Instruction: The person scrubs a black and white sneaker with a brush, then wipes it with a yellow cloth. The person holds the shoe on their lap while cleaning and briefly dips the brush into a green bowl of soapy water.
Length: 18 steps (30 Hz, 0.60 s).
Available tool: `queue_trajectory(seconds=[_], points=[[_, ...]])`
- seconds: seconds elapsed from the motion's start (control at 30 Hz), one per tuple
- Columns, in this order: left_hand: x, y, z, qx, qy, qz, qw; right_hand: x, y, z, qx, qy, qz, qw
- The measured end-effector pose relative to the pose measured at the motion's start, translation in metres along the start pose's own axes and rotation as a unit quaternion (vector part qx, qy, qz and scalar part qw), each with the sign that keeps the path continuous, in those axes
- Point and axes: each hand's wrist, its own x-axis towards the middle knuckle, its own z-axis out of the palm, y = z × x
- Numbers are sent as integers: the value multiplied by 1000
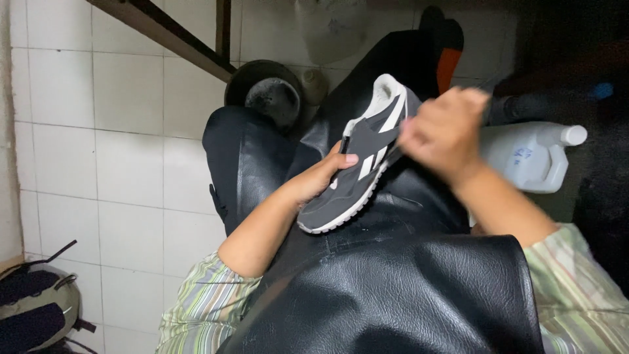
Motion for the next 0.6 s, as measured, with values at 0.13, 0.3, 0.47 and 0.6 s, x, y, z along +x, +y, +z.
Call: queue_trajectory(seconds=[0.13, 0.3, 0.47, 0.6], points=[[-2, 7, 2, 18, -7, 24, 1000, -28, 47, 4, -54, -37, 74, 995], [2, 4, -1, 11, -9, 27, 1000, -8, -3, -1, -15, -9, 23, 1000], [-9, 10, 12, 4, -2, 25, 1000, -22, 30, 1, -107, -31, 71, 991], [-14, 12, 15, 6, 5, 15, 1000, -3, -10, -7, -45, -15, 30, 998]])
